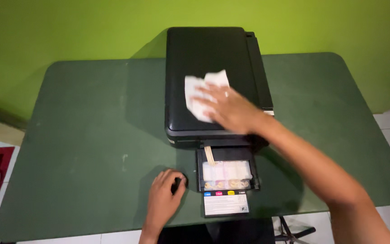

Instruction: The person wipes the exterior and interior of a black printer with a white cloth. They open and close the top lid and front cover, wipe the top, sides, and front, then open the ink cartridge cover to wipe the cartridge area before closing it.

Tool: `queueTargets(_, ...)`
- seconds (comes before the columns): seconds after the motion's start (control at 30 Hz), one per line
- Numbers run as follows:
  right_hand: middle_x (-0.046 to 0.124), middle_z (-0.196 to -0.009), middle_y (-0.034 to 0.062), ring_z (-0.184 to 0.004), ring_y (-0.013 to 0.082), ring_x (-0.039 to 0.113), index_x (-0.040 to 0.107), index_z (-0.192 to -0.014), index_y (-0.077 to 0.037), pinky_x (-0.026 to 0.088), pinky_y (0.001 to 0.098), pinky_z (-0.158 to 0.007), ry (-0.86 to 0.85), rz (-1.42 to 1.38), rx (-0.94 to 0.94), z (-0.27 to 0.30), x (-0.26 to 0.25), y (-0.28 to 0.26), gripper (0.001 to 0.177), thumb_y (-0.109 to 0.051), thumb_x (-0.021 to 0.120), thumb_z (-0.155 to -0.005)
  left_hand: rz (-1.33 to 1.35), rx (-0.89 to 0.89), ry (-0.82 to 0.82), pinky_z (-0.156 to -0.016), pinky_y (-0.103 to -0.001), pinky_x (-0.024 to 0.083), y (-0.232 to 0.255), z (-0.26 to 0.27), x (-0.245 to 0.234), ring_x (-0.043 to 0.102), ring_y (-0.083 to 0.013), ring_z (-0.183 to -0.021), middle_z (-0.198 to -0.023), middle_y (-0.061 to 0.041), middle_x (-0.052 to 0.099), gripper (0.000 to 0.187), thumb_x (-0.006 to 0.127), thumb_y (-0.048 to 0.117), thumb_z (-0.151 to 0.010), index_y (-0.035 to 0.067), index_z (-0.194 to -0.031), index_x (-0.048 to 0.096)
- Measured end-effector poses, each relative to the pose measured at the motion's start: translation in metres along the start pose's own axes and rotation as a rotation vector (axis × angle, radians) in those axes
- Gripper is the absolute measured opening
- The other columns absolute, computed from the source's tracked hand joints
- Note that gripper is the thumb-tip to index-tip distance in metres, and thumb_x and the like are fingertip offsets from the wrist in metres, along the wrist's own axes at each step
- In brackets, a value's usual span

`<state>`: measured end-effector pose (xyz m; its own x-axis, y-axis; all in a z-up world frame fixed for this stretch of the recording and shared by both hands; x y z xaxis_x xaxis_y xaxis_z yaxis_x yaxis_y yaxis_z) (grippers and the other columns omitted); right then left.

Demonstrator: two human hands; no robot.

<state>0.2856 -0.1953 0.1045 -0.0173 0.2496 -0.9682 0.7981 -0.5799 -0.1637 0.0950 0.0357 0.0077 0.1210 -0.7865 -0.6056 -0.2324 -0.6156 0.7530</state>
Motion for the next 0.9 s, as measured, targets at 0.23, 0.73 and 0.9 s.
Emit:
queueTargets(0.23, 0.031, -0.167, 0.0116, -0.152, 0.0382, 0.027, 0.038, -0.158, -0.021, 0.023, 0.0563, -0.122, 0.098, 0.092, 0.232, -0.144, 0.024, 0.124, 0.055, -0.043, 0.039, -0.108, 0.009, -0.042, 0.01, -0.076, -0.04, 0.049, -0.002, 0.001, -0.001, 0.063, -0.0278, -0.081, -0.087, -0.008, 0.067, 0.011, 0.073, 0.013, -0.085, 0.006, -0.091, 0.067)
queueTargets(0.73, 0.043, -0.16, 0.0123, -0.151, 0.0373, 0.03, 0.053, -0.147, -0.015, 0.026, 0.0528, -0.122, 0.056, 0.044, -0.135, -0.093, 0.03, -0.014, 0.046, -0.033, 0.043, -0.107, 0.023, -0.022, 0.056, -0.071, -0.039, 0.049, 0.003, 0.002, -0.002, 0.062, -0.0274, -0.075, -0.085, -0.008, 0.067, 0.01, 0.073, 0.012, -0.085, 0.006, -0.09, 0.067)
queueTargets(0.9, 0.047, -0.157, 0.0062, -0.151, 0.0343, 0.033, 0.054, -0.146, -0.016, 0.028, 0.05, -0.123, 0.042, -0.042, -0.196, -0.041, 0.015, -0.07, 0.041, -0.029, 0.048, -0.107, 0.013, 0.066, 0.064, -0.071, -0.04, 0.048, 0.006, 0.002, -0.002, 0.06, -0.0281, -0.076, -0.084, -0.008, 0.065, 0.01, 0.073, 0.012, -0.085, 0.006, -0.09, 0.067)
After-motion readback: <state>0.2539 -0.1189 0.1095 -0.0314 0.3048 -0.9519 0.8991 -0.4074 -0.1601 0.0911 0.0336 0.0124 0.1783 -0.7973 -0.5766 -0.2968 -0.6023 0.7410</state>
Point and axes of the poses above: each hand's wrist, its own z-axis away from the middle knuckle, its own x-axis out of the palm, y = z × x, the point moved 2 cm from there along -z, towards the middle knuckle
